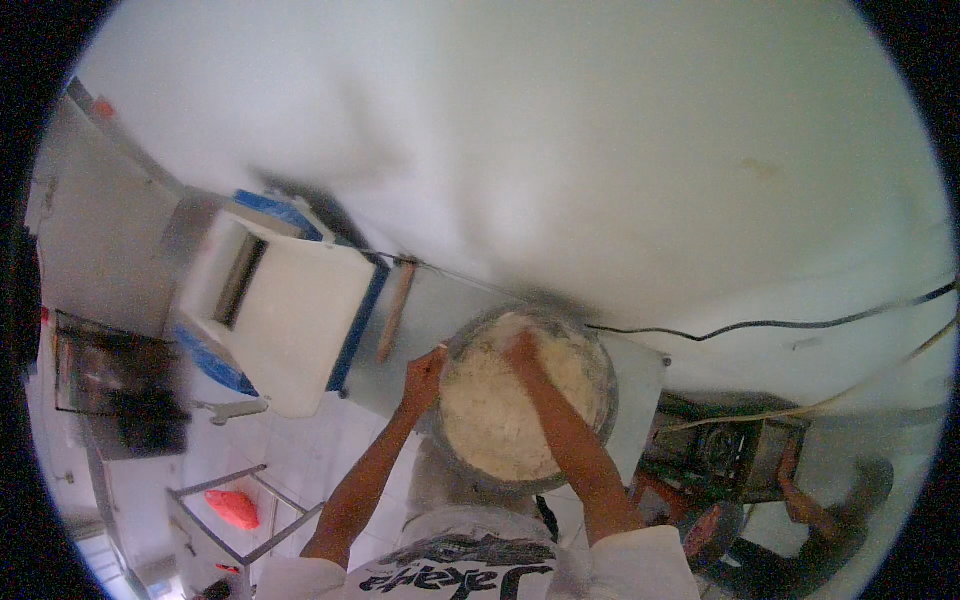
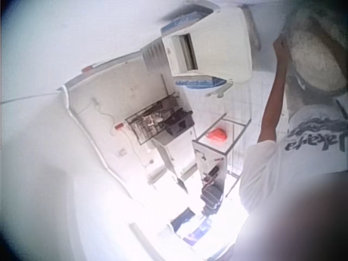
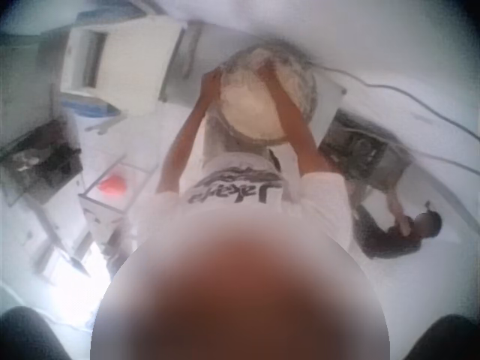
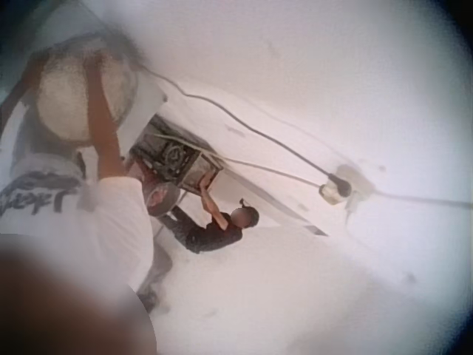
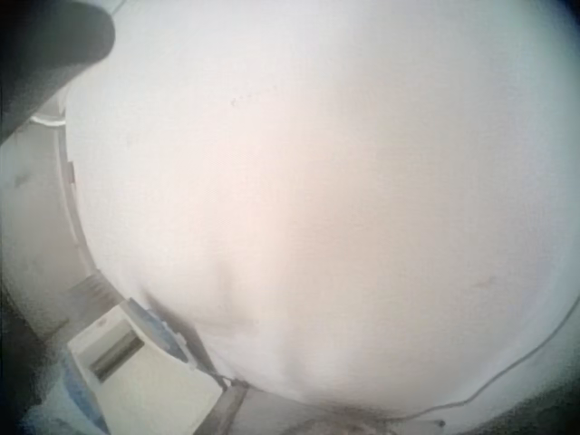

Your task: The person kneads a large mass of dough in a metal bowl using both hands, repeatedly folding and pressing the mixture. A coworker operates a meat grinder nearby, but the camera wearer focuses solely on the dough.

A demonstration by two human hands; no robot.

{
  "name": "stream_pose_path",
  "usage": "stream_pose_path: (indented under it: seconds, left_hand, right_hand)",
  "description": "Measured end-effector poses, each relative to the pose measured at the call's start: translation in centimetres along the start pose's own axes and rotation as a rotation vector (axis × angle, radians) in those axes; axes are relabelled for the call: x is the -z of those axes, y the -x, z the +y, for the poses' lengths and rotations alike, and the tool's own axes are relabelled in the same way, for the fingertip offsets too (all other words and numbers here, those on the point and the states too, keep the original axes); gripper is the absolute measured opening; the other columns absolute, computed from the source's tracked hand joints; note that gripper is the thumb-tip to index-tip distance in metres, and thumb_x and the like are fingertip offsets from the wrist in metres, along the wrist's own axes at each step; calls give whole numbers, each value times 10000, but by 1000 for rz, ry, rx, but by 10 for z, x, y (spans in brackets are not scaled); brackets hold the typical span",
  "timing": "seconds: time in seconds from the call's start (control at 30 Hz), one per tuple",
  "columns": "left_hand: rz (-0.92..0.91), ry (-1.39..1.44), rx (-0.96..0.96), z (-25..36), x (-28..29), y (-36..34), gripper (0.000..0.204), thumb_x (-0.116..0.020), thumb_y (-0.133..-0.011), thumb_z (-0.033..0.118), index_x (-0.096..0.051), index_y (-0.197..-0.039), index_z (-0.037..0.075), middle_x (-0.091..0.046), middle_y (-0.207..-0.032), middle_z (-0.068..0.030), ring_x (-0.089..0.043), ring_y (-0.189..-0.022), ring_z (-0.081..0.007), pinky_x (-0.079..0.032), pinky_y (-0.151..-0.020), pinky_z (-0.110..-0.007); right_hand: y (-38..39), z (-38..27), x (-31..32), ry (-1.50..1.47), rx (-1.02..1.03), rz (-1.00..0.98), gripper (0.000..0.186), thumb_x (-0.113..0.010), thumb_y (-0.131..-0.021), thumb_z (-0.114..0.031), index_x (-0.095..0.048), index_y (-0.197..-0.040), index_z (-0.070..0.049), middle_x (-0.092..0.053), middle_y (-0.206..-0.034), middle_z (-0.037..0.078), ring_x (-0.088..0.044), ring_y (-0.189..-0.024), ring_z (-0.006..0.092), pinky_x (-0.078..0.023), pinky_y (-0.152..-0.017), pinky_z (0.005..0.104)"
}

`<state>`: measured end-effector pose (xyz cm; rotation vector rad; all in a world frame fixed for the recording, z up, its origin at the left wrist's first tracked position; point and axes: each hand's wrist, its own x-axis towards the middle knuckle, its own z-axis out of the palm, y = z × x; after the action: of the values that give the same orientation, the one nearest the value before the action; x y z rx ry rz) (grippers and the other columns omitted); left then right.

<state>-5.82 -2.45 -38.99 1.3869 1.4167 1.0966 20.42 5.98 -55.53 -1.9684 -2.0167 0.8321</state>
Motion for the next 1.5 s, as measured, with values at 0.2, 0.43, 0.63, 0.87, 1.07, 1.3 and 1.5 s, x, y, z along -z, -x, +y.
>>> stream_pose_path:
  seconds: [0.2,0.43,0.63,0.87,1.07,1.3,1.5]
  left_hand:
    - [52,-65,-10,19,-2,3,351,-498,-1046,289,-665,-1218,32,-460,-626,-15,-429,-602,-95,-420,-614,-254]
    - [-188,-530,-223,66,-12,-12,306,-630,-924,205,-698,-1198,88,-579,-1225,-109,-602,-903,-292,-499,-777,-394]
    - [-20,-522,-334,63,9,-3,347,-649,-912,224,-672,-1220,64,-521,-1298,-137,-546,-1088,-343,-453,-901,-471]
    - [28,-215,-65,36,-9,2,315,-536,-1006,196,-639,-1203,-27,-576,-856,-163,-576,-774,-317,-472,-726,-384]
    - [11,-233,-174,39,-20,-10,310,-539,-998,181,-633,-1222,-11,-579,-800,-174,-573,-715,-312,-464,-675,-397]
    - [32,-229,-16,35,0,1,322,-547,-1004,195,-639,-1228,-17,-551,-740,-134,-550,-653,-260,-446,-624,-358]
    - [50,-156,-42,36,-12,-2,325,-541,-1009,196,-633,-1239,-13,-557,-753,-130,-560,-664,-263,-454,-634,-359]
  right_hand:
    - [12,14,72,-32,-246,134,566,-590,-912,-296,-457,-1389,-23,-526,-1358,210,-454,-1282,384,-310,-1114,459]
    - [63,-67,-27,114,114,-36,465,-575,-933,-294,-534,-1335,-66,-585,-1290,182,-534,-1197,349,-392,-1045,434]
    - [116,-45,85,6,328,-178,431,-573,-946,-324,-583,-1312,-96,-613,-1275,167,-588,-1153,312,-450,-999,412]
    - [44,21,111,-116,9,-124,473,-560,-949,-348,-539,-1339,-82,-560,-1315,180,-536,-1193,324,-411,-1025,419]
    - [15,23,-8,174,117,-390,511,-549,-951,-369,-502,-1363,-70,-514,-1348,192,-492,-1228,333,-377,-1048,424]
    - [209,17,61,119,256,-490,556,-535,-954,-394,-458,-1390,-57,-460,-1387,205,-440,-1269,345,-337,-1075,431]
    - [213,42,141,-213,-26,-182,597,-524,-957,-415,-421,-1413,-45,-414,-1421,216,-396,-1303,355,-303,-1098,436]
